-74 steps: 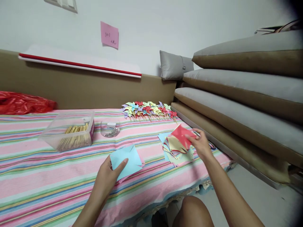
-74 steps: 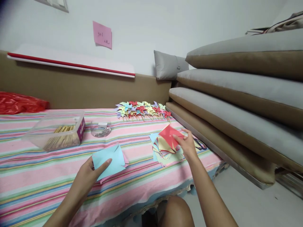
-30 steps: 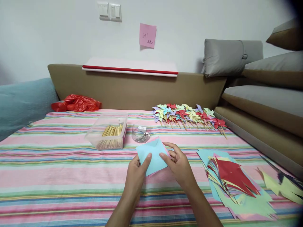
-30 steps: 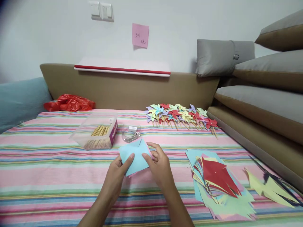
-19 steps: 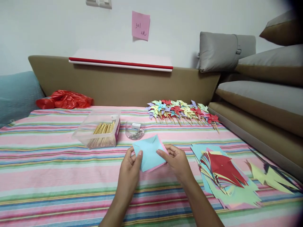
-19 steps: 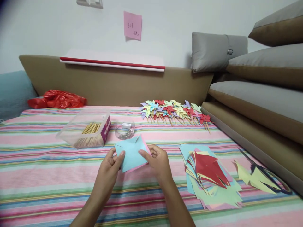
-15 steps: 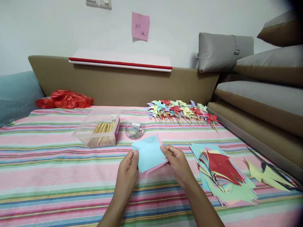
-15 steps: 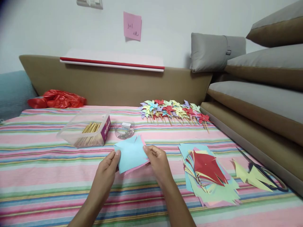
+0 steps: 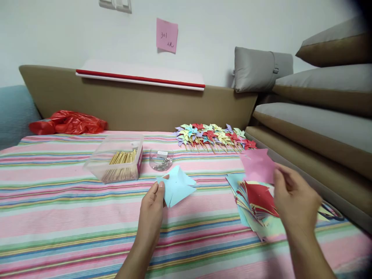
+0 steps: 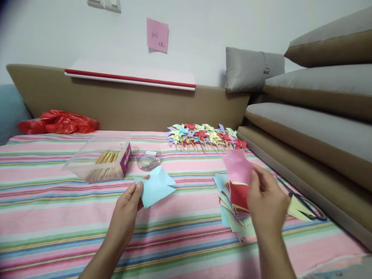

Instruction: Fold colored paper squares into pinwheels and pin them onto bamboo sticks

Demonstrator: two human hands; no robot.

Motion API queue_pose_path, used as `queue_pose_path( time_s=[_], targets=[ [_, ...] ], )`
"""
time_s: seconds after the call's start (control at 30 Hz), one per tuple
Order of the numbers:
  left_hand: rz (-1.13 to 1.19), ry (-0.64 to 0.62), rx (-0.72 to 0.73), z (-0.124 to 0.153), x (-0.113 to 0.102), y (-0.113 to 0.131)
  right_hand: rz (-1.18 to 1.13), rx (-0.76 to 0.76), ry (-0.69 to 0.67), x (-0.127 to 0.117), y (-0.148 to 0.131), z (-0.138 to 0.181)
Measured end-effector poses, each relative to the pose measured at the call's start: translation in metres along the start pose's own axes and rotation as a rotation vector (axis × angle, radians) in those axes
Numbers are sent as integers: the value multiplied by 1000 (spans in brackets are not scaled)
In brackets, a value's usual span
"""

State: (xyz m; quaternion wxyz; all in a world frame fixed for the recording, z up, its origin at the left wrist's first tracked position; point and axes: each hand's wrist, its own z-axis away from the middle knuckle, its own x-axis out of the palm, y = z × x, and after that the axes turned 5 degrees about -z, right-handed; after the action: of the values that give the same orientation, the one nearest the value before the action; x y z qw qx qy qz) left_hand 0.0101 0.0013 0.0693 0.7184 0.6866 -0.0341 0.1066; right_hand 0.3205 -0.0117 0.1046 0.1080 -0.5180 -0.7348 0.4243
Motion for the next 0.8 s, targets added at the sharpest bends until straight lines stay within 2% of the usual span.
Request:
queue_pose_path(
  time_s=[0.07, 0.1, 0.13, 0.2, 0.27, 0.33, 0.4, 0.47, 0.5, 0.57, 0.63, 0.73, 0.8],
  targets=[
    [20, -26, 6, -1, 3, 0, 286, -170, 63, -26, 22, 1],
    [29, -35, 14, -1, 4, 0, 352, -238, 21, -36, 38, 5],
    [33, -38, 26, -1, 5, 0, 372, -295, -73, -44, 57, 11],
    [34, -34, 51, 0, 6, 0, 357, -367, -374, -56, 97, 21],
    [40, -28, 69, 2, 7, 0, 315, -358, -648, -62, 127, 28],
    [60, -24, 75, 4, 8, 0, 265, -352, -689, -61, 131, 31],
    [84, -19, 71, 5, 9, 0, 216, -384, -579, -51, 104, 30],
    [117, -23, 62, 4, 10, -1, 159, -438, -542, -30, 54, 30],
    [145, -19, 55, 3, 11, -2, 110, -489, -572, -16, 25, 32],
    [237, 18, 37, -2, 11, -3, 12, -605, -745, 18, -28, 42],
    [363, 85, 19, -7, 11, -4, -72, -731, -888, 53, -65, 58],
    [512, 131, 17, -11, 8, -3, -218, -833, -821, 95, -85, 88],
    [546, 115, 18, -11, 6, 0, -307, -803, -728, 109, -82, 103]
  ],
)
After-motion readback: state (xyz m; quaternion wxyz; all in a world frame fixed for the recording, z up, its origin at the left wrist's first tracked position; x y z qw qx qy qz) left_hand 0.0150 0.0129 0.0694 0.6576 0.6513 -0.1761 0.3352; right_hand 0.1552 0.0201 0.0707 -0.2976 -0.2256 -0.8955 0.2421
